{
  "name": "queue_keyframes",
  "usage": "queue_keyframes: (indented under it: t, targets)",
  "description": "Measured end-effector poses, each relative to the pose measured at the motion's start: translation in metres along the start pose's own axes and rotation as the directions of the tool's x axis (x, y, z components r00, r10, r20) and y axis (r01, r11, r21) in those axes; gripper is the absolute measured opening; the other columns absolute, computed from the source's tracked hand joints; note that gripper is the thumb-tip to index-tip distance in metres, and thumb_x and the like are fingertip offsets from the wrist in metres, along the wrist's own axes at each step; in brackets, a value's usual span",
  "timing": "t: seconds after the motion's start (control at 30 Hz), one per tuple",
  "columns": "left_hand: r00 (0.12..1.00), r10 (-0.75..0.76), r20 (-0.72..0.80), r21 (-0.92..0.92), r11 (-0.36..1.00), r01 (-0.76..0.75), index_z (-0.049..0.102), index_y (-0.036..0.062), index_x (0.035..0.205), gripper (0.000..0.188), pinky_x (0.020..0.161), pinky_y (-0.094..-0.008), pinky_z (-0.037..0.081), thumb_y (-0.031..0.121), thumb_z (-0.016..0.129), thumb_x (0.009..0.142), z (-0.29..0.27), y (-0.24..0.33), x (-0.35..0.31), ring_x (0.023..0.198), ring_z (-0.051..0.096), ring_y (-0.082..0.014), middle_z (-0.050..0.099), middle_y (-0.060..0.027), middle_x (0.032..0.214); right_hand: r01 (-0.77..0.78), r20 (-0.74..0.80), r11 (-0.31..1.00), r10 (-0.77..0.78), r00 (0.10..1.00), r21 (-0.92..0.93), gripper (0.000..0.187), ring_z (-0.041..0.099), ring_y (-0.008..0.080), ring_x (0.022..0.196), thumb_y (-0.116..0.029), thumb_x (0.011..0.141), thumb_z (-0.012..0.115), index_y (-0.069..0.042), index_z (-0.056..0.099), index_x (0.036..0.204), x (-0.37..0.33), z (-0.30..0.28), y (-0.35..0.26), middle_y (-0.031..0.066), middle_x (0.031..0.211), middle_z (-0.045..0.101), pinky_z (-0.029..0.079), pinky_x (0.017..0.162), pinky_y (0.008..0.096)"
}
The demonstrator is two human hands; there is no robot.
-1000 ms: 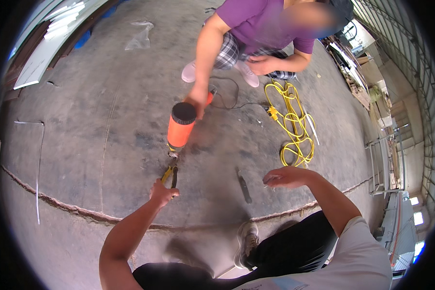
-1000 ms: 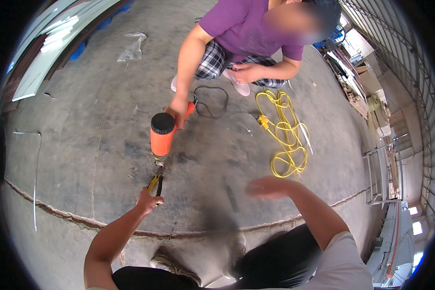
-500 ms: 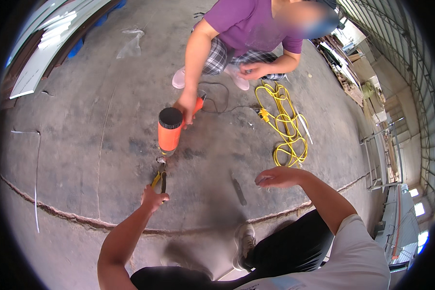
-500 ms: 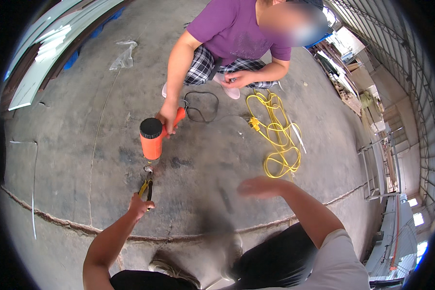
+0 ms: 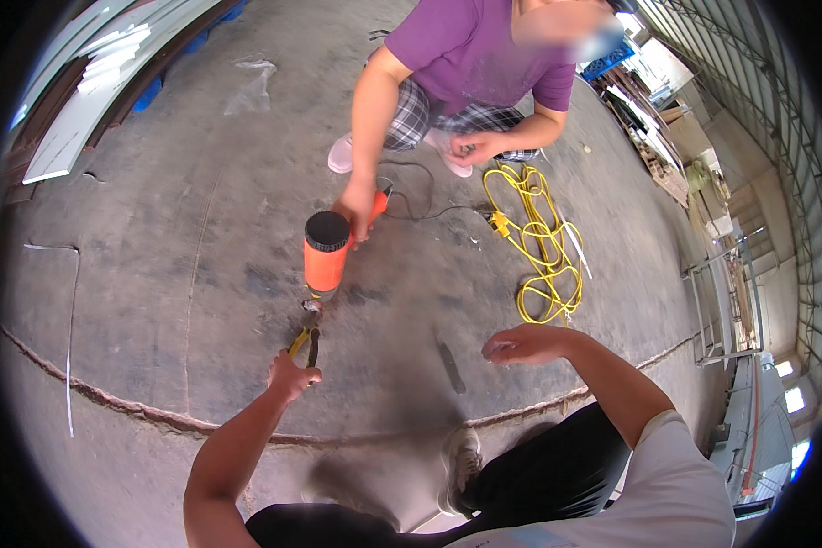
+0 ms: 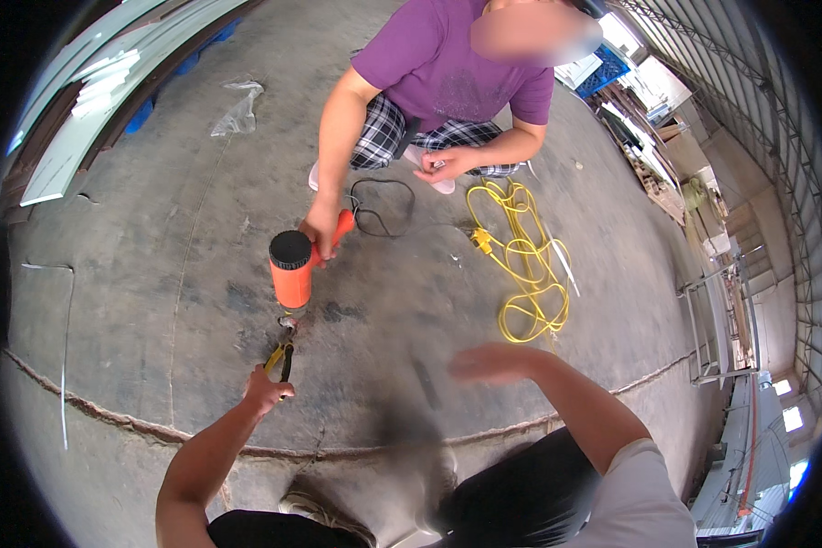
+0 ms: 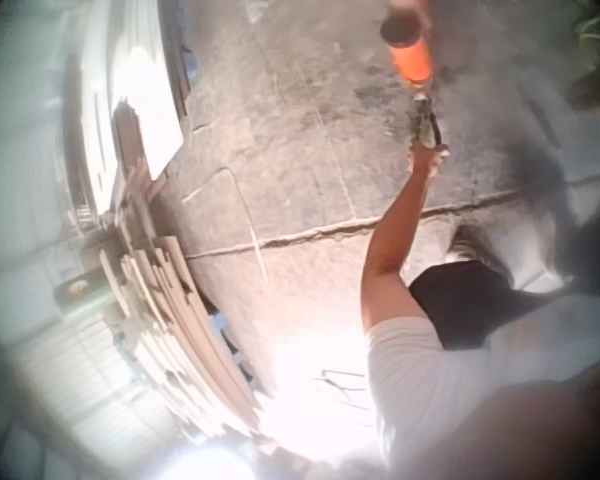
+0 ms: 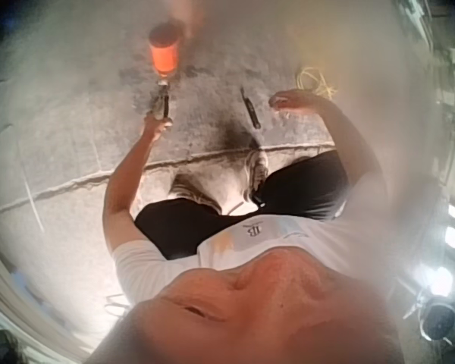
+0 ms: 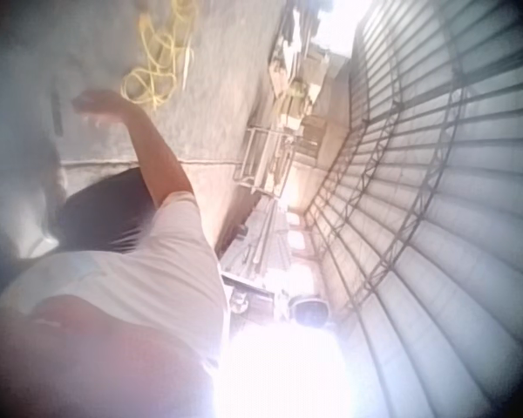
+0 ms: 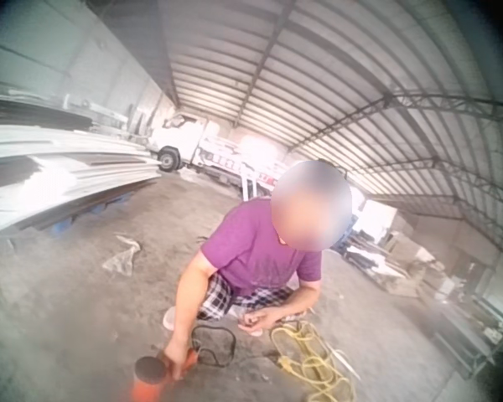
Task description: The person uses pliers to hold a metal rod while another person applies heat with a heat gun, then applies a handheld torch to the joint of the rod.
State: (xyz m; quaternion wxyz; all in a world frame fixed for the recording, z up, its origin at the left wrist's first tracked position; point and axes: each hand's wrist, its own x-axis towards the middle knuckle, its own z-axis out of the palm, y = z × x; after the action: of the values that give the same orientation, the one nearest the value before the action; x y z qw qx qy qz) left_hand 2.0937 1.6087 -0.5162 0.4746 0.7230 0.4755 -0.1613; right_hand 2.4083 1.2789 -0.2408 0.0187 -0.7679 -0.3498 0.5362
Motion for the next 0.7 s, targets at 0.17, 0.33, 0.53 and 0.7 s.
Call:
queue_keyframes:
  t: [0.17,0.33,0.53,0.7]
  targets:
    - [1.0,-0.018,0.005,-0.086,0.996,0.018,0.046,-0.003,0.144,0.107,0.108,-0.0466,0.046,0.04,0.088,0.056,0.006,-0.01,0.004,0.133,0.054,-0.0393,0.057,-0.0246,0.141,0.0,0.012,0.997,0.001,1.0,-0.08,0.045,0.066,0.0211,0.116,-0.043,0.104,0.062,-0.012,0.064,0.136,-0.002,-0.001,-0.01,0.0075,0.127,0.071,0.05,0.099,0.0367]
    - [0.999,-0.001,-0.037,-0.052,0.999,-0.001,0.048,-0.0025,0.142,0.105,0.106,-0.0462,0.048,0.041,0.089,0.056,0.009,-0.01,0.007,0.13,0.057,-0.0386,0.06,-0.0242,0.137,0.062,-0.007,0.993,-0.063,0.998,-0.102,0.043,0.066,0.0228,0.114,-0.041,0.104,0.062,-0.014,0.064,0.136,-0.002,0.0,0.0,0.0079,0.124,0.072,0.05,0.099,0.0376]
    - [0.999,0.029,-0.027,-0.028,0.999,-0.03,0.051,-0.0024,0.141,0.103,0.104,-0.0461,0.05,0.043,0.089,0.056,0.0,-0.013,0.003,0.125,0.061,-0.0378,0.063,-0.0241,0.133,-0.027,0.052,0.998,0.03,0.998,-0.062,0.049,0.064,0.033,0.117,-0.049,0.102,0.055,-0.013,0.065,0.134,0.003,0.001,-0.012,0.0137,0.129,0.069,0.049,0.102,0.0446]
    - [0.998,0.044,-0.048,0.07,0.997,-0.041,0.052,-0.0028,0.14,0.102,0.105,-0.0466,0.049,0.045,0.087,0.057,-0.006,0.014,-0.01,0.127,0.06,-0.0386,0.063,-0.0245,0.133,-0.039,-0.024,0.998,0.038,0.999,-0.05,0.038,0.067,0.0262,0.111,-0.035,0.1,0.063,-0.011,0.067,0.129,-0.003,0.005,0.003,0.0102,0.119,0.072,0.051,0.096,0.0377]
